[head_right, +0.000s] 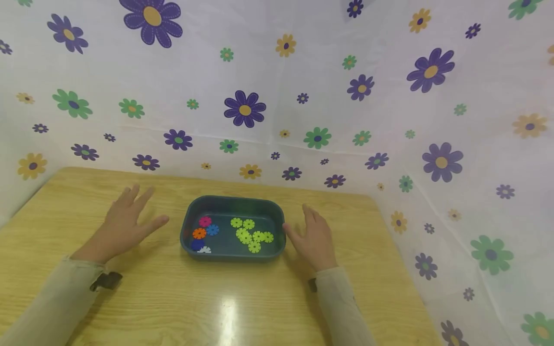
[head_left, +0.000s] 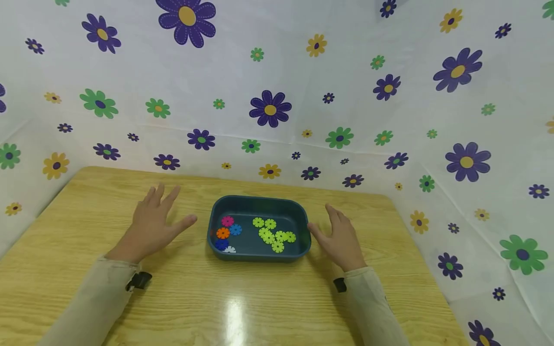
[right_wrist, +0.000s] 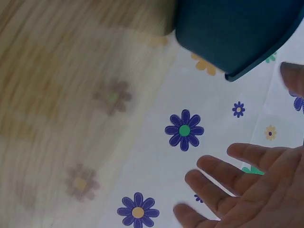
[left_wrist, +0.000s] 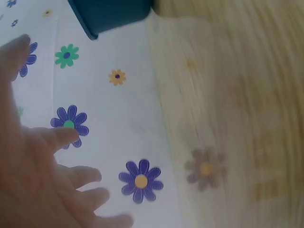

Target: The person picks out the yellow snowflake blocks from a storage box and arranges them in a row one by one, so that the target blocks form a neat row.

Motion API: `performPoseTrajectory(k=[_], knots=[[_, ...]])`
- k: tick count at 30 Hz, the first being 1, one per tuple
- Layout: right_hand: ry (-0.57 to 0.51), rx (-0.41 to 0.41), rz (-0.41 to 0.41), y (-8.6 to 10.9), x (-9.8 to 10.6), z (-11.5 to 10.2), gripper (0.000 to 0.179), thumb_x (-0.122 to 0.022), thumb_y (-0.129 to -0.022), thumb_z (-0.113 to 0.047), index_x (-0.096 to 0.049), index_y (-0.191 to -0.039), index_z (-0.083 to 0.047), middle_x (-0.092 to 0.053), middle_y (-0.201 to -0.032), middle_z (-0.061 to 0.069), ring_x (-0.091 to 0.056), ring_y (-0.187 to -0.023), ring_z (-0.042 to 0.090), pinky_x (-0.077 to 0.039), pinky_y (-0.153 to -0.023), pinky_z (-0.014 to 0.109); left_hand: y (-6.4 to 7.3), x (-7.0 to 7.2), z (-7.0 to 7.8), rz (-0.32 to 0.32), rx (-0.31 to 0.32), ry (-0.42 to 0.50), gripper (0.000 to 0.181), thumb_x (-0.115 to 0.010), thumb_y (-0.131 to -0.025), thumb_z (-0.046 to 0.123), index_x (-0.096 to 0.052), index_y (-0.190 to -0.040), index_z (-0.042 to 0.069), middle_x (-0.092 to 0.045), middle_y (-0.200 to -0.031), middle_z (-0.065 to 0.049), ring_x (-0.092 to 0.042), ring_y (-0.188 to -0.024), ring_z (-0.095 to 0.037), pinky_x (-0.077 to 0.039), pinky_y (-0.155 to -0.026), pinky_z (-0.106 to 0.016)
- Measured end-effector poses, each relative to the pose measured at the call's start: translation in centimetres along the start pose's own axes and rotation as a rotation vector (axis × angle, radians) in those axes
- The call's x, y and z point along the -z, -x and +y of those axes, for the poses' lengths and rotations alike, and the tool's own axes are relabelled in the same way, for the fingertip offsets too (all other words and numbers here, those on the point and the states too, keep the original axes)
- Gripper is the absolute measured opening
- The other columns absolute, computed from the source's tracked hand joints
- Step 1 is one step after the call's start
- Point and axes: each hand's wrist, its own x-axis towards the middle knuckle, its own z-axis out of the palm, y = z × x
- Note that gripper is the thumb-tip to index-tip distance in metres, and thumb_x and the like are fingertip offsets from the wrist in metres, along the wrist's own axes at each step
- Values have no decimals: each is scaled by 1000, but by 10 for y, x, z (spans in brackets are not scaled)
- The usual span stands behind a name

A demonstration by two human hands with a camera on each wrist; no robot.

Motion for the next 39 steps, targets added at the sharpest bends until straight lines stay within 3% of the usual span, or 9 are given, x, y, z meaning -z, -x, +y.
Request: performPoseTrajectory(k=[3,8,14,16,24,31,39], knots=[[-61,-1,13,1,1,-5,78,-61,-101,-55,-39,-158,-7,-47,-154,20,-45,-141,41,-39,-115,63,-1,-1,3,-48,5,134,99,-56,-97,68,-12,-167,13,-15,-169,-27,-17,-152,-53,-21,-116,-77],[-93,11,34,3,3,-15,69,-64,-101,-48,-45,-154,-8,-55,-147,16,-52,-133,35,-47,-109,60,-1,-6,11,-129,38,410,89,-60,-101,56,-16,-167,14,-38,-160,-26,-39,-145,-49,-40,-112,-67],[-95,59,46,4,2,-24,61,-67,-101,-41,-51,-148,-6,-54,-146,16,-51,-133,35,-46,-111,58,-2,-21,20,-259,111,829,79,-65,-104,36,-22,-164,7,-39,-157,-28,-46,-139,-47,-55,-102,-54],[-93,75,54,4,1,-27,58,-68,-100,-39,-54,-146,-6,-56,-144,15,-52,-132,34,-47,-110,57,-2,-25,22,-291,151,926,77,-65,-104,31,-22,-164,6,-37,-156,-29,-47,-138,-48,-58,-99,-51],[-88,101,57,8,-4,-39,46,-71,-99,-34,-63,-135,-7,-66,-129,11,-62,-115,28,-57,-97,50,1,-38,26,-330,221,1040,77,-67,-103,24,-24,-164,10,-35,-158,-27,-51,-136,-43,-58,-99,-48],[-77,122,42,6,-4,-52,43,-72,-98,-31,-65,-134,-6,-71,-116,8,-66,-104,23,-59,-89,43,2,-41,29,-315,203,1059,71,-64,-104,19,-27,-164,13,-37,-156,-27,-55,-130,-42,-59,-98,-49],[-44,126,-45,4,-10,-70,43,-73,-98,-31,-66,-134,-7,-71,-117,8,-68,-107,26,-59,-94,46,1,-46,29,-293,187,1061,67,-63,-105,15,-30,-163,12,-39,-154,-28,-58,-126,-41,-60,-95,-49]])
